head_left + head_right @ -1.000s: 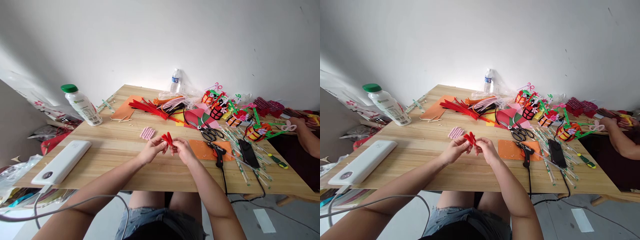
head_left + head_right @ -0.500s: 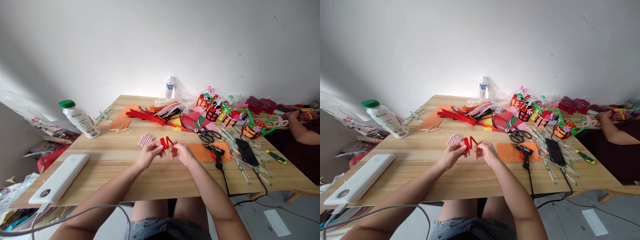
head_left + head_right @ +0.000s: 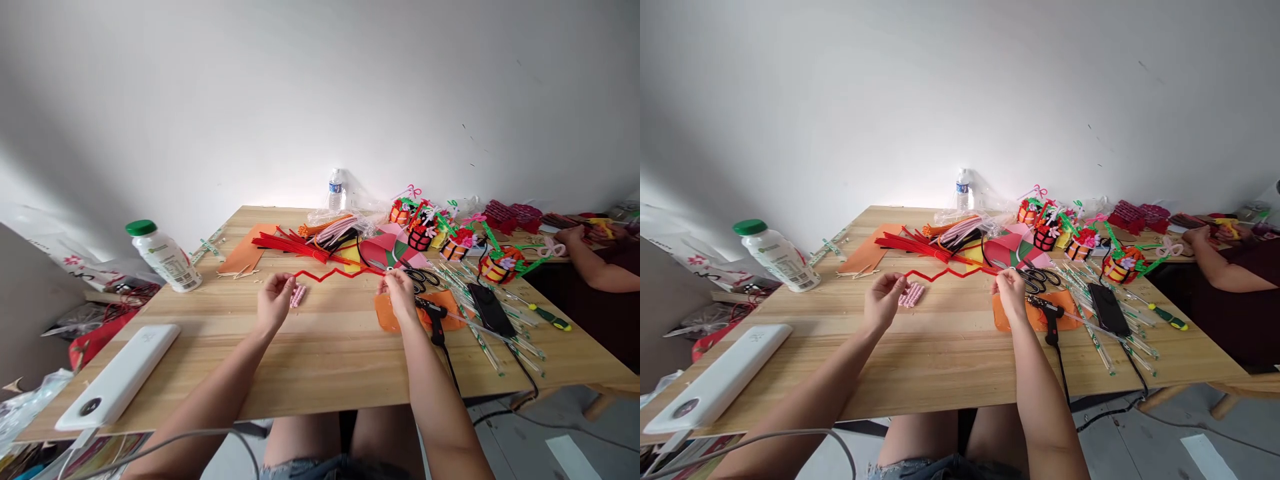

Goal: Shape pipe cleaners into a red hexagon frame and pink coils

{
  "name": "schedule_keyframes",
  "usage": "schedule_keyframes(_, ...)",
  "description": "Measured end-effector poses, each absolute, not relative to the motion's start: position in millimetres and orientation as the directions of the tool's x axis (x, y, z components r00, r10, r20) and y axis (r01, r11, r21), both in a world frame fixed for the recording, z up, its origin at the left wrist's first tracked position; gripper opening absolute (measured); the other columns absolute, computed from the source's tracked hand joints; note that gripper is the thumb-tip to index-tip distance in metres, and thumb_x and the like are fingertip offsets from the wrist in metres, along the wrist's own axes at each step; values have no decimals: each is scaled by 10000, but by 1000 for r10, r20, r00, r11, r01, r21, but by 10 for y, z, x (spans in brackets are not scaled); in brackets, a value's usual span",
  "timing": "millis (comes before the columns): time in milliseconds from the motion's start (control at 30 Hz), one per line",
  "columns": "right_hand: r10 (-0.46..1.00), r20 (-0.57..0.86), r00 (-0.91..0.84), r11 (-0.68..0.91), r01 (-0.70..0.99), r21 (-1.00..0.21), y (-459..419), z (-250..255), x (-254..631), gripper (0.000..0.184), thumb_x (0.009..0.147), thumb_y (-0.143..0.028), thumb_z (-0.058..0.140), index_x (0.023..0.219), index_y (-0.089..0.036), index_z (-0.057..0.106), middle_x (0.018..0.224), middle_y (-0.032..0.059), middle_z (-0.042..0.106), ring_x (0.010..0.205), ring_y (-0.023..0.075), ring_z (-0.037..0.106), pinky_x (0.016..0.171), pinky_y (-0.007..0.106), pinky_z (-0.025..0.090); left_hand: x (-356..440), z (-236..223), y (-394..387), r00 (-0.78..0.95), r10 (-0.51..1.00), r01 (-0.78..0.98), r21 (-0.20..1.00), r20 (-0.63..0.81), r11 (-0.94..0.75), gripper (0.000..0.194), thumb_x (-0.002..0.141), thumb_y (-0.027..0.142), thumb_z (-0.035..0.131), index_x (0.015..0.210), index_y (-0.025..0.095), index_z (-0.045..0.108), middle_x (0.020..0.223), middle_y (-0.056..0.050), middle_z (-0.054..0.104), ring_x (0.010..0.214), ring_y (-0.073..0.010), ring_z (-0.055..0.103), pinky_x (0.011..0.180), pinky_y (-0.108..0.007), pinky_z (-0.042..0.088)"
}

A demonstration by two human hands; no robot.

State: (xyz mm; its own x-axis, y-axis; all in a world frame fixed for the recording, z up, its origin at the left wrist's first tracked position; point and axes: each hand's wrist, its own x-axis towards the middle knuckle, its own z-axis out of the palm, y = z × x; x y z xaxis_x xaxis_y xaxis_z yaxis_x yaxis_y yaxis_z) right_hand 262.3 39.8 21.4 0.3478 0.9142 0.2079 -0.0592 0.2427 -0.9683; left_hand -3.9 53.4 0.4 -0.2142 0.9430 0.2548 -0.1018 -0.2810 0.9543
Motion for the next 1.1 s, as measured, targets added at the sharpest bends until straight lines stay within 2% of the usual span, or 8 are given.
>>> schedule_keyframes(67, 921, 214, 325, 251, -76, -965, 396, 227, 2615, 40, 661, -201, 548, 641, -185, 517, 502, -48, 556, 413, 106, 526, 428, 231, 469, -32, -12, 530, -168, 936, -98, 940, 309, -328, 302, 664, 403, 717, 793, 164, 584, 738, -26, 620, 688, -140, 591, 625, -250, 452)
schedule_keyframes(133, 945, 207, 254, 243, -123, -962, 383, 232, 2551, 51, 666, -217, 562, 656, -184, 524, 527, -37, 572, 435, 117, 542, 437, 246, 480, -2, -16, 496, 0, 961, -176, 946, 277, -272, 262, 680, 356, 711, 807, 160, 592, 763, -41, 640, 702, -150, 597, 658, -271, 455)
schedule_keyframes(300, 970, 173, 173, 204, -184, -961, 342, 168, 2337, 55, 668, -226, 561, 673, -179, 534, 551, -29, 568, 454, 122, 541, 424, 251, 477, 57, 22, 385, 548, 821, -417, 903, 161, 101, 247, 687, 248, 638, 903, 129, 636, 754, -86, 670, 716, -211, 626, 712, -354, 456)
schedule_keyframes(433, 970, 153, 191, 177, -114, -978, 324, 79, 2252, 66, 679, -222, 541, 638, -179, 511, 532, -31, 550, 438, 114, 526, 416, 235, 460, 28, 66, 337, 758, 640, -417, 849, 128, 324, 336, 734, 344, 554, 912, 86, 674, 633, -76, 610, 617, -216, 609, 644, -348, 439)
schedule_keyframes(567, 967, 179, 182, 205, -135, -969, 308, 86, 2229, 88, 706, -262, 569, 688, -188, 525, 564, -37, 549, 462, 112, 529, 433, 237, 475, -43, 118, 305, 837, 536, -373, 830, 108, 415, 531, 669, 528, 589, 953, 89, 677, 642, -111, 618, 623, -260, 610, 611, -380, 448)
schedule_keyframes(700, 965, 230, 126, 252, -214, -944, 269, 161, 2216, 123, 731, -302, 603, 736, -191, 549, 611, -28, 562, 508, 118, 543, 462, 251, 494, -92, 106, 281, 880, 471, -320, 808, 60, 495, 832, 630, 811, 423, 939, 82, 678, 644, -162, 638, 623, -306, 619, 563, -424, 466)
schedule_keyframes(900, 971, 232, 64, 238, -96, -967, 199, 163, 2147, 130, 748, -303, 583, 731, -188, 526, 559, -26, 563, 508, 121, 541, 496, 255, 495, -2, -25, 211, 882, 467, -327, 788, 57, 521, 404, 800, 483, 552, 1010, 140, 598, 557, -48, 610, 452, -191, 584, 428, -275, 428)
schedule_keyframes(1100, 967, 249, 59, 243, 97, -965, 219, 80, 2119, 135, 789, -314, 527, 813, -181, 531, 668, 25, 592, 581, 156, 585, 530, 294, 522, 90, -30, 165, 867, 483, -402, 748, 124, 528, 164, 867, 321, 517, 841, 163, 553, 447, 2, 544, 333, -126, 488, 373, -218, 376)
